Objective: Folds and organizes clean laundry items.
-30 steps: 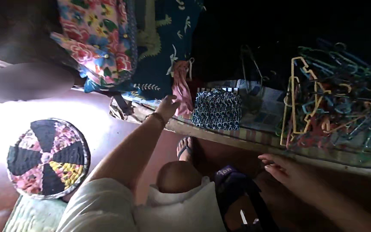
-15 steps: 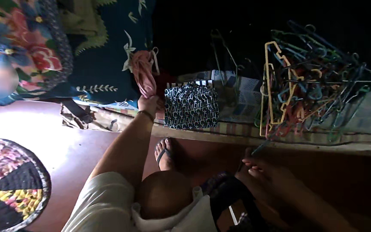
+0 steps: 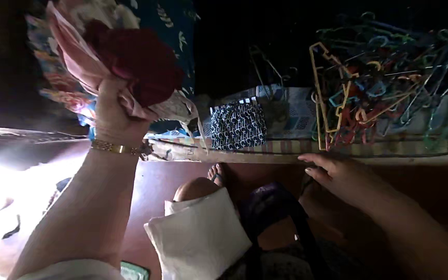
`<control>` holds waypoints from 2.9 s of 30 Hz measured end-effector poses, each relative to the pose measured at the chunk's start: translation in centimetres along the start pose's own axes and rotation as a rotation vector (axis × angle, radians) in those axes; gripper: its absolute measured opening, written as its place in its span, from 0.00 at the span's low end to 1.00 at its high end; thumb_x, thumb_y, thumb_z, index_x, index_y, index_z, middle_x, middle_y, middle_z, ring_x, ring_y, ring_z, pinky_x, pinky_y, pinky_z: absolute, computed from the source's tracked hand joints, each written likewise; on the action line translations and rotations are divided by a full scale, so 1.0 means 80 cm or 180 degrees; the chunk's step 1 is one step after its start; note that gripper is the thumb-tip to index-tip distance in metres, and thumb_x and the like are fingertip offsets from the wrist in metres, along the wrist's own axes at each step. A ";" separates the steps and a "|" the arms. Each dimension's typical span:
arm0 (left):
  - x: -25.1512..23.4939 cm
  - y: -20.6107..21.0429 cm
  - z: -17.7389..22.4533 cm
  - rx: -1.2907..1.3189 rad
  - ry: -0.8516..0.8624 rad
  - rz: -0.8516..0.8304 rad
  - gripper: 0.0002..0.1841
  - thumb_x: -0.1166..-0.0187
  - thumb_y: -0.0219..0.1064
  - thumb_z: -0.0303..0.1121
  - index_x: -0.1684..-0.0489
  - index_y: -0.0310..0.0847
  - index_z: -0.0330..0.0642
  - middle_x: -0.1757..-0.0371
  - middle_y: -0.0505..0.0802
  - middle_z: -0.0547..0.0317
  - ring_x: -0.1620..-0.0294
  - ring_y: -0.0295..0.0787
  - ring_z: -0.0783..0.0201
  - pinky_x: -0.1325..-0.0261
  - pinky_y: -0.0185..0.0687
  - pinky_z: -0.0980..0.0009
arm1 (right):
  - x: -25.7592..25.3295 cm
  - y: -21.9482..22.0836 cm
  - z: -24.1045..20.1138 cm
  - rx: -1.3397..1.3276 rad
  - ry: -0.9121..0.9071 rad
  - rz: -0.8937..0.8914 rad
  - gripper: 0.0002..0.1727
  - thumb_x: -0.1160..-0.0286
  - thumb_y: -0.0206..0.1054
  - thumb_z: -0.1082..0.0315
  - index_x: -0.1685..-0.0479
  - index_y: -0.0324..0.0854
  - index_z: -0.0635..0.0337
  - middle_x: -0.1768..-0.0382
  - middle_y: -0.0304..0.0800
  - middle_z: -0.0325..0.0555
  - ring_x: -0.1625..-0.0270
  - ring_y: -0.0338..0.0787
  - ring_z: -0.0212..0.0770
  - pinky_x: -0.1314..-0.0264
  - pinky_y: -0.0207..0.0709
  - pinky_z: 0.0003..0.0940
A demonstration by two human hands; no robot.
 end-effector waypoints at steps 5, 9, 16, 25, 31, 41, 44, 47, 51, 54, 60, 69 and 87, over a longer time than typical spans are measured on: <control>0.055 0.082 0.082 0.0108 -0.0031 -0.0369 0.10 0.12 0.47 0.35 0.62 0.73 0.56 0.67 0.86 0.69 0.60 0.86 0.73 0.51 0.87 0.69 | -0.001 -0.022 -0.019 -0.0073 -0.0194 0.0181 0.18 0.13 0.64 0.63 0.28 0.83 0.51 0.38 0.91 0.50 0.38 0.91 0.54 0.34 0.81 0.61; 0.106 0.143 0.110 0.0278 -0.0111 -0.0811 0.08 0.11 0.48 0.34 0.51 0.74 0.52 0.56 0.90 0.62 0.49 0.89 0.67 0.42 0.89 0.62 | 0.002 -0.039 -0.033 -0.1166 -0.0586 0.0808 0.17 0.13 0.62 0.64 0.32 0.84 0.56 0.43 0.92 0.47 0.45 0.93 0.38 0.38 0.87 0.39; 0.196 0.218 0.063 0.0664 -0.0591 -0.1545 0.10 0.17 0.52 0.35 0.54 0.81 0.54 0.59 0.94 0.64 0.55 0.92 0.70 0.51 0.92 0.67 | 0.017 -0.069 -0.045 -0.4171 -0.0735 0.0855 0.54 0.29 0.72 0.45 0.05 0.43 0.42 0.18 0.73 0.43 0.30 0.87 0.45 0.41 0.90 0.47; 0.193 0.186 -0.034 0.0671 -0.1062 -0.1860 0.10 0.24 0.55 0.37 0.65 0.85 0.60 0.67 0.94 0.71 0.65 0.91 0.77 0.63 0.89 0.75 | 0.014 -0.054 -0.042 -0.4074 -0.0322 0.1053 0.20 0.19 0.62 0.69 0.29 0.74 0.57 0.47 0.91 0.39 0.47 0.93 0.35 0.43 0.91 0.38; 0.158 0.177 -0.019 0.0490 -0.0914 -0.1886 0.11 0.23 0.53 0.36 0.59 0.83 0.58 0.65 0.94 0.70 0.62 0.91 0.76 0.60 0.90 0.74 | -0.009 -0.074 -0.017 -0.5219 -0.0448 0.1751 0.13 0.12 0.47 0.61 0.39 0.73 0.44 0.52 0.91 0.37 0.52 0.93 0.36 0.53 0.91 0.38; 0.136 0.134 0.007 0.0452 -0.0475 -0.1245 0.19 0.13 0.39 0.34 0.69 0.77 0.52 0.80 0.86 0.69 0.80 0.83 0.76 0.74 0.84 0.77 | -0.043 -0.092 -0.020 -0.5248 -0.0987 0.2335 0.26 0.10 0.33 0.54 0.53 0.80 0.50 0.61 0.89 0.39 0.51 0.89 0.35 0.45 0.86 0.42; 0.137 0.121 0.016 0.0500 -0.0393 -0.1086 0.20 0.14 0.38 0.32 0.77 0.72 0.55 0.87 0.79 0.72 0.87 0.75 0.78 0.80 0.77 0.80 | -0.050 -0.089 -0.019 -0.4942 -0.0579 0.2496 0.23 0.10 0.35 0.52 0.51 0.78 0.46 0.60 0.87 0.36 0.53 0.88 0.34 0.47 0.84 0.42; 0.134 0.106 0.021 0.0552 -0.0332 -0.1016 0.19 0.15 0.41 0.32 0.78 0.72 0.56 0.88 0.78 0.72 0.87 0.74 0.78 0.81 0.76 0.80 | -0.057 -0.083 -0.020 -0.4947 -0.0255 0.2678 0.22 0.11 0.38 0.53 0.40 0.76 0.49 0.48 0.89 0.43 0.40 0.88 0.41 0.35 0.82 0.53; 0.130 0.100 0.023 0.0685 -0.0344 -0.1114 0.18 0.15 0.41 0.32 0.79 0.71 0.55 0.86 0.78 0.71 0.86 0.75 0.77 0.79 0.76 0.80 | -0.074 -0.066 -0.029 -0.4014 0.0237 0.2655 0.19 0.12 0.48 0.60 0.29 0.71 0.56 0.43 0.87 0.45 0.39 0.89 0.42 0.36 0.85 0.50; 0.131 0.103 0.020 0.0700 -0.0263 -0.1248 0.17 0.14 0.40 0.33 0.71 0.74 0.53 0.82 0.81 0.70 0.82 0.79 0.76 0.76 0.80 0.79 | -0.073 -0.049 -0.053 -0.3041 0.0156 0.1824 0.21 0.15 0.54 0.60 0.27 0.74 0.56 0.43 0.89 0.41 0.42 0.90 0.35 0.39 0.88 0.42; 0.157 0.140 0.001 0.0459 -0.0560 -0.1578 0.09 0.19 0.51 0.32 0.60 0.78 0.50 0.71 0.90 0.67 0.69 0.88 0.73 0.63 0.89 0.74 | -0.068 -0.001 -0.129 -0.2981 -0.0880 0.0529 0.26 0.18 0.66 0.62 0.27 0.67 0.65 0.47 0.88 0.42 0.48 0.91 0.31 0.44 0.90 0.32; 0.134 0.112 0.013 -0.0210 -0.0136 -0.0595 0.08 0.16 0.52 0.32 0.59 0.79 0.49 0.74 0.89 0.70 0.74 0.88 0.72 0.67 0.90 0.71 | -0.086 -0.038 -0.058 -0.2345 0.0034 0.1911 0.14 0.20 0.64 0.58 0.48 0.82 0.58 0.60 0.88 0.38 0.58 0.88 0.30 0.53 0.87 0.34; 0.153 0.104 0.026 0.0730 -0.0661 -0.1857 0.18 0.16 0.44 0.40 0.60 0.83 0.51 0.66 0.94 0.62 0.64 0.92 0.69 0.61 0.91 0.69 | -0.098 -0.003 -0.111 -0.2972 0.0053 0.0289 0.28 0.06 0.47 0.49 0.19 0.69 0.58 0.33 0.84 0.47 0.33 0.86 0.37 0.30 0.82 0.39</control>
Point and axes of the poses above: each hand's wrist, its own x-axis away from the middle knuckle, its own y-axis out of the palm, z = x × y, the point moved 1 cm from there along -x, towards the middle knuckle
